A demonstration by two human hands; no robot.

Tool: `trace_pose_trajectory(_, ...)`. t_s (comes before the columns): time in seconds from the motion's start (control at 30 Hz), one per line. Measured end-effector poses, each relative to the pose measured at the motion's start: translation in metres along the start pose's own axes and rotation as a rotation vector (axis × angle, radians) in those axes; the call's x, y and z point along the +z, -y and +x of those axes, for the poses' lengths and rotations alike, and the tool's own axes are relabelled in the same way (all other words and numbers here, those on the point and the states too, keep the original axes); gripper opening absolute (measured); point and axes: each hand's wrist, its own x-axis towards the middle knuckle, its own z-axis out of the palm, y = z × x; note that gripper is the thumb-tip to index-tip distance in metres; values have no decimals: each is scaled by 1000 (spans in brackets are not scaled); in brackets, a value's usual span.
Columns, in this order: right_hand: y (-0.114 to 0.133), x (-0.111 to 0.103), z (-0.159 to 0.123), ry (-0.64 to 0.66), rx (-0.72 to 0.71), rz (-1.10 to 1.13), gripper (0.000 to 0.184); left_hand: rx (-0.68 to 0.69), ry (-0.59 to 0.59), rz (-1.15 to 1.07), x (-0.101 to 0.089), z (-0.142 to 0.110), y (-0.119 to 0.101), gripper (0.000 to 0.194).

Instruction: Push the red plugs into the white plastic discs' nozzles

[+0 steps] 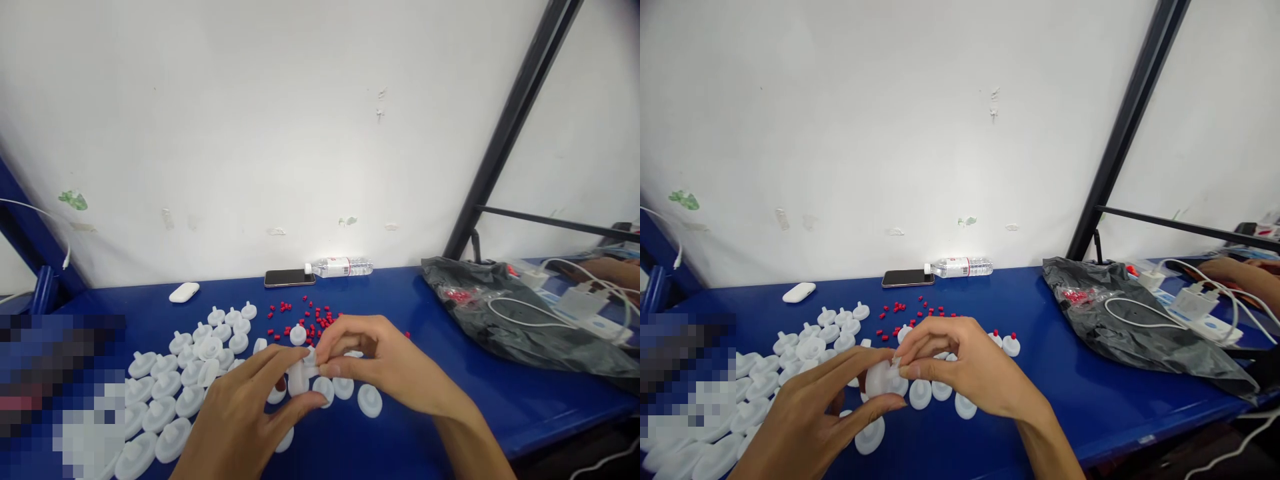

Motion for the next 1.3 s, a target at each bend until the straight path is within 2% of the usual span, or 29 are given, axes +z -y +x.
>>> trace_pose_trajectory(0.1, 1, 2, 0, 49, 17, 154, 30, 21, -139, -62, -4, -1, -9, 29)
trace_pose_trajectory(0.2, 0, 9, 0, 140, 1, 236, 45, 74, -289, -2, -7, -5, -12, 36)
trace_pose_trajectory(0.3, -4, 20, 4, 261, -60, 454, 49, 109, -338, 15, -8, -8, -13, 39)
trace_pose_trajectory(0.37, -8, 26, 7, 292, -77, 576, 46, 135, -339, 7, -9, -9, -14, 38)
trace_pose_trajectory(0.5, -10, 31, 10, 210, -31, 600, 45, 161, -319, 44, -9, -7, -15, 38)
trace_pose_trajectory(0.63, -5, 21, 6, 65, -14, 529, 41, 154, -305, 35, -1, -6, -17, 45)
trace_pose_trajectory(0.7, -2, 10, 3, -29, -42, 477, 33, 161, -313, 25, 4, -7, -19, 43)
trace_pose_trajectory(0.8, -1, -11, -1, -206, -101, 336, 20, 160, -294, 39, 9, -6, -22, 25)
trace_pose_trajectory(0.93, -6, -42, -4, -603, -188, -101, 18, 162, -169, 14, 14, -4, -20, 21)
trace_pose_trajectory(1.0, -11, -59, -7, -731, -145, -351, 23, 183, -87, 7, 16, -3, -18, 22)
trace_pose_trajectory(1.07, -18, -76, -10, -740, -10, -584, 25, 213, -11, 17, 21, -3, -16, 23)
trace_pose_trajectory(1.17, -32, -99, -17, -657, 213, -868, 27, 269, 74, 43, 33, -5, -17, 26)
trace_pose_trajectory(1.3, -51, -121, -24, -585, 325, -940, 29, 341, 111, 126, 60, -17, -27, 37)
